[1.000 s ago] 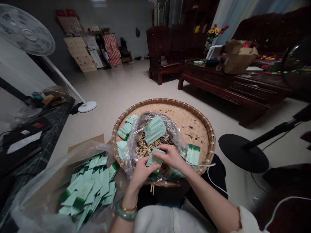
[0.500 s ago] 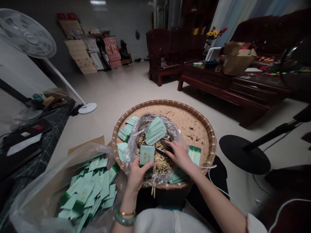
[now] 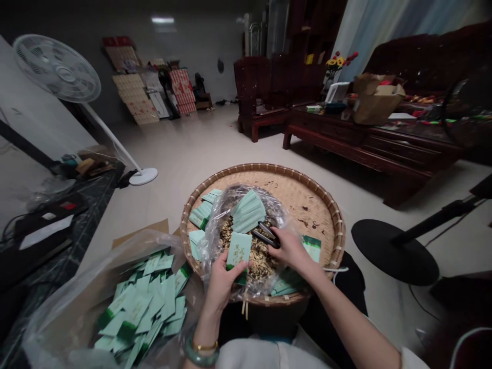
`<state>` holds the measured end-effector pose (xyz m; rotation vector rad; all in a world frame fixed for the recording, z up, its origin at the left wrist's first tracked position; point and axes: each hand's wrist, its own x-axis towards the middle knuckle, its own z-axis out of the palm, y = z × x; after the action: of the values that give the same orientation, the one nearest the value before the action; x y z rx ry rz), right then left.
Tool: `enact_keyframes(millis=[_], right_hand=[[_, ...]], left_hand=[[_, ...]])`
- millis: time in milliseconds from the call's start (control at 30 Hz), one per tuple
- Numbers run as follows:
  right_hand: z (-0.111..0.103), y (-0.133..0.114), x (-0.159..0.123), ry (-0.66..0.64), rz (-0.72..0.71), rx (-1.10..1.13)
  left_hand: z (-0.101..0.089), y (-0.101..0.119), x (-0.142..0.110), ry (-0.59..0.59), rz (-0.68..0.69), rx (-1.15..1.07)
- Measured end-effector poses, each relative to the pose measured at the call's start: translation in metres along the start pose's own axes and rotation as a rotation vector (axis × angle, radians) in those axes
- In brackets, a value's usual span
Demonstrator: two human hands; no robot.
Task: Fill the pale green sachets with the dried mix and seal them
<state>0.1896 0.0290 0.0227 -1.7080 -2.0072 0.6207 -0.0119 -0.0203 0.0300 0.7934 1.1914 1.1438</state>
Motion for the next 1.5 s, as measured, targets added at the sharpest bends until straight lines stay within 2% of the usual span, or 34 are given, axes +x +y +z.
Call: enact_keyframes(millis=[67, 133, 233, 367, 500, 633, 767, 900, 1033, 1233, 1367, 1500], right_hand=[[-0.018, 0.002, -0.004, -0.012, -0.019, 0.275], [-0.034, -0.001, -0.008, -0.129, -0.004, 0.491], [-0.046, -0.011, -0.011, -0.283, -0.016, 0.627], [-0.041, -0.022, -0.007, -0.292, -0.047, 0.668], [-0.035, -0.028, -0.005, -0.252, -0.040, 0.628], [-0.036, -0.027, -0.006, -0.221, -0.063, 0.614], [-0.034, -0.021, -0.005, -0.155, 0.001, 0.631], [-0.026, -0.015, -0.002, -0.123, 0.033, 0.702], [-0.022, -0.014, 0.000, -0.170, 0.092, 0.782], [-0.025, -0.009, -0.003, -0.297, 0.160, 0.984], [-0.027, -0.002, -0.004, -0.256, 0.176, 1.011], [-0.031, -0.004, -0.005, -0.250, 0.134, 0.907]], left_hand=[[-0.002, -0.002, 0.001, -0.022, 0.005, 0.030], [-0.001, -0.003, 0.003, -0.046, 0.008, 0.068], [0.002, -0.004, 0.004, -0.089, -0.001, 0.125], [0.006, -0.004, 0.003, -0.142, 0.000, 0.200], [0.005, -0.004, 0.002, -0.116, 0.018, 0.230], [0.003, -0.004, 0.002, -0.125, -0.013, 0.149], [0.000, -0.004, 0.001, -0.112, -0.091, 0.033], [-0.003, -0.005, 0.002, -0.073, -0.083, 0.018], [-0.005, -0.007, 0.004, -0.018, -0.048, 0.034], [-0.007, -0.005, 0.003, -0.015, -0.048, 0.012], [-0.009, -0.005, 0.004, 0.015, -0.044, -0.005], [-0.010, -0.007, 0.005, 0.005, -0.028, 0.001]])
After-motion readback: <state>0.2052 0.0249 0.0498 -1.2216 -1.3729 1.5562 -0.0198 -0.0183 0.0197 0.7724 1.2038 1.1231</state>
